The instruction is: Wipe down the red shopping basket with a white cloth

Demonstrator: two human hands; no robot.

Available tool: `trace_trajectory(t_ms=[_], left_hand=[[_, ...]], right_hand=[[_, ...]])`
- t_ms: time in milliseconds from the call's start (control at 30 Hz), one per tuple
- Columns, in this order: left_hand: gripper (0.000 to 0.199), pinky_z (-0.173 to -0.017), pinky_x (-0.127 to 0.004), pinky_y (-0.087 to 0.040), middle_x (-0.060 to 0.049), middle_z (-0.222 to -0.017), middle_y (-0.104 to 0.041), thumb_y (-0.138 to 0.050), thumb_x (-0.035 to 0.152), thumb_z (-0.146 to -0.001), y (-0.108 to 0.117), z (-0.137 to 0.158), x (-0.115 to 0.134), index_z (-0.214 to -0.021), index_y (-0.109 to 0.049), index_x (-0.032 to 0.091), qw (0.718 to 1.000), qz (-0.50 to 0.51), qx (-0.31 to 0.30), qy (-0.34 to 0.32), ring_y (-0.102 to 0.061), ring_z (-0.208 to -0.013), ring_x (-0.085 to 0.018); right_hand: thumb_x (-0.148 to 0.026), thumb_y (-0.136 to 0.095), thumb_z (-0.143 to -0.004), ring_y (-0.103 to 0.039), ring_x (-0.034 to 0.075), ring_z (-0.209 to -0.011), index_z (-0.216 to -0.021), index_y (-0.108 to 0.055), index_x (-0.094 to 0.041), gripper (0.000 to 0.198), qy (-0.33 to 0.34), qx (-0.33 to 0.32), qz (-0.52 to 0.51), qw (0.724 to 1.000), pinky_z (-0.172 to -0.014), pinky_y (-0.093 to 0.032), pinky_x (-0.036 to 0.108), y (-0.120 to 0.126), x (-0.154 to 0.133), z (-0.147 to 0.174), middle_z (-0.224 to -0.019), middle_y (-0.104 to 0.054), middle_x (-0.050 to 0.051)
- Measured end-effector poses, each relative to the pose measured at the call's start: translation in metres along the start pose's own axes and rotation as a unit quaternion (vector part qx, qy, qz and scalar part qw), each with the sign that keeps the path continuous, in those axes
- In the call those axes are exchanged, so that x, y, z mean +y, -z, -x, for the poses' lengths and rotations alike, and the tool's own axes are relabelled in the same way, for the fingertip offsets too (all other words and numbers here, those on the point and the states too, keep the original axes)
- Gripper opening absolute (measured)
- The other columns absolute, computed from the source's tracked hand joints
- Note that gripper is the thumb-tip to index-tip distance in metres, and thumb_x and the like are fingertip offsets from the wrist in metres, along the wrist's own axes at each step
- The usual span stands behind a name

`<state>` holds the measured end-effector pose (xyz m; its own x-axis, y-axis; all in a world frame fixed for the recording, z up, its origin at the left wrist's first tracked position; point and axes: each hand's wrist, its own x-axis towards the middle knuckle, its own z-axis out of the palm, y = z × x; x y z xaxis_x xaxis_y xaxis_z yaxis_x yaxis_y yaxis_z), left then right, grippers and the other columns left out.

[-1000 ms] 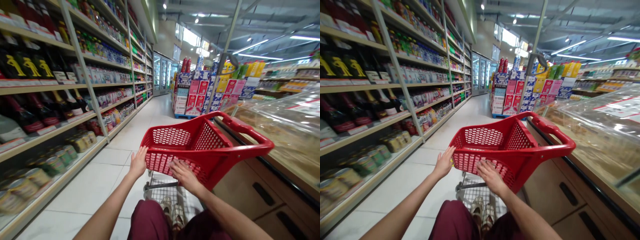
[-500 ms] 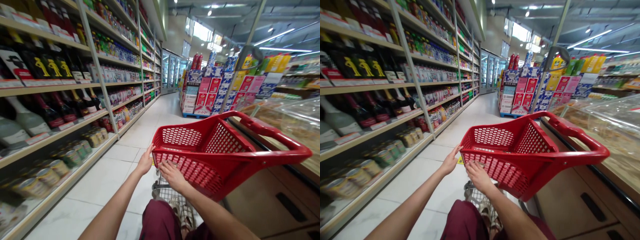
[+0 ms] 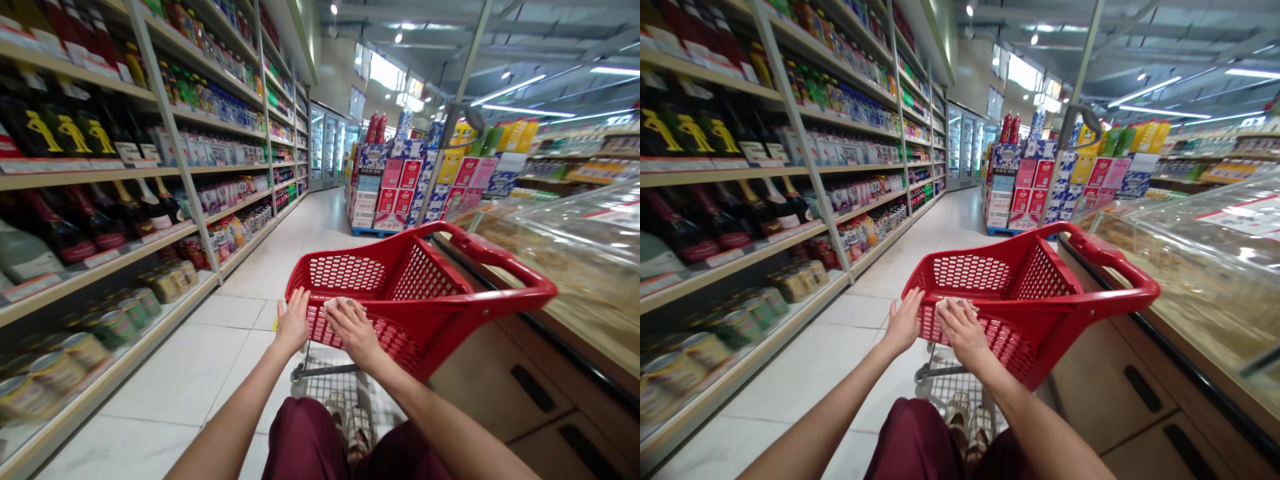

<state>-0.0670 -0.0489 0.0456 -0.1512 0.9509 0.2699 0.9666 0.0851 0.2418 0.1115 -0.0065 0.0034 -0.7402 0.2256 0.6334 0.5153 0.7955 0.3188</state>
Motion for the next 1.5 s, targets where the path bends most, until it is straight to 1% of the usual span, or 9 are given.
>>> trace_trajectory(t_ms=[100,200,400,567,767,967,1133,1300,1500], left_hand=[[0.063,-0.103,-0.054,-0.013,-0.009,-0.139,-0.029,-0.032,0.006,-0.067,-0.007,-0.004,0.016,-0.13,-0.03,0.014,0.998,-0.034,-0.009,-0.053,-0.021,-0.13,-0.019],[0.065,-0.102,-0.056,-0.012,-0.008,-0.139,-0.03,-0.033,0.005,-0.066,-0.009,-0.006,0.024,-0.13,-0.03,0.016,0.996,-0.062,-0.013,-0.057,-0.022,-0.129,-0.02],[0.064,-0.103,-0.055,-0.013,-0.009,-0.14,-0.027,-0.032,0.004,-0.067,-0.009,-0.006,0.044,-0.131,-0.028,0.013,0.995,-0.064,-0.004,-0.08,-0.021,-0.129,-0.02],[0.066,-0.102,-0.056,-0.013,-0.006,-0.14,-0.026,-0.03,0.002,-0.067,-0.014,-0.003,0.059,-0.131,-0.027,0.017,0.991,-0.081,-0.01,-0.11,-0.019,-0.13,-0.02],[0.067,-0.103,-0.054,-0.013,-0.008,-0.141,-0.024,-0.03,0.002,-0.066,-0.022,-0.002,0.072,-0.132,-0.026,0.013,0.989,-0.079,0.016,-0.12,-0.019,-0.13,-0.019],[0.067,-0.102,-0.056,-0.015,-0.008,-0.14,-0.027,-0.03,0.001,-0.065,-0.025,-0.002,0.083,-0.131,-0.027,0.013,0.988,-0.078,0.027,-0.132,-0.022,-0.129,-0.02],[0.066,-0.103,-0.054,-0.014,-0.008,-0.14,-0.025,-0.03,0.002,-0.067,-0.031,-0.002,0.103,-0.132,-0.024,0.012,0.981,-0.067,0.058,-0.175,-0.02,-0.13,-0.019],[0.065,-0.103,-0.055,-0.015,-0.009,-0.138,-0.03,-0.029,0.001,-0.067,-0.03,-0.001,0.115,-0.131,-0.028,0.013,0.98,-0.057,0.05,-0.181,-0.024,-0.128,-0.019],[0.066,-0.104,-0.053,-0.013,-0.007,-0.141,-0.025,-0.029,0.002,-0.068,-0.028,-0.005,0.137,-0.132,-0.024,0.012,0.977,-0.05,0.061,-0.196,-0.02,-0.13,-0.018]], right_hand=[[-0.019,-0.043,-0.084,-0.034,0.022,-0.122,-0.114,-0.054,-0.018,0.032,0.014,-0.039,0.006,0.999,-0.103,-0.022,0.043,0.006,0.013,0.021,-0.124,-0.05,0.005],[-0.021,-0.045,-0.084,-0.038,0.019,-0.119,-0.107,-0.058,-0.02,0.027,0.043,-0.081,-0.007,0.996,-0.102,-0.026,0.04,0.008,0.019,0.043,-0.118,-0.056,0.004],[-0.016,-0.043,-0.084,-0.027,0.021,-0.126,-0.123,-0.045,-0.019,0.039,-0.034,-0.003,0.024,0.999,-0.104,-0.021,0.044,0.028,0.035,0.035,-0.128,-0.046,0.004],[-0.021,-0.045,-0.083,-0.036,0.02,-0.121,-0.11,-0.056,-0.018,0.029,0.016,-0.043,-0.005,0.999,-0.101,-0.028,0.04,0.026,0.036,0.059,-0.121,-0.054,0.004],[-0.018,-0.039,-0.086,-0.029,0.023,-0.125,-0.121,-0.047,-0.018,0.036,-0.037,-0.006,0.029,0.999,-0.102,-0.025,0.044,0.038,0.051,0.065,-0.128,-0.047,0.004],[-0.023,-0.047,-0.084,-0.033,0.021,-0.122,-0.116,-0.052,-0.019,0.033,0.017,-0.067,0.027,0.997,-0.099,-0.031,0.042,0.042,0.06,0.084,-0.125,-0.05,0.005],[-0.013,-0.039,-0.085,-0.027,0.021,-0.126,-0.121,-0.046,-0.02,0.037,-0.06,0.007,0.055,0.997,-0.103,-0.025,0.045,0.061,0.074,0.083,-0.127,-0.048,0.003],[-0.015,-0.039,-0.086,-0.034,0.019,-0.122,-0.117,-0.05,-0.019,0.033,-0.028,-0.045,0.04,0.998,-0.096,-0.036,0.041,0.069,0.079,0.109,-0.122,-0.052,0.004],[-0.016,-0.037,-0.088,-0.03,0.021,-0.125,-0.118,-0.05,-0.021,0.034,-0.1,0.018,0.108,0.989,-0.103,-0.026,0.044,0.089,0.098,0.111,-0.124,-0.05,0.003]])
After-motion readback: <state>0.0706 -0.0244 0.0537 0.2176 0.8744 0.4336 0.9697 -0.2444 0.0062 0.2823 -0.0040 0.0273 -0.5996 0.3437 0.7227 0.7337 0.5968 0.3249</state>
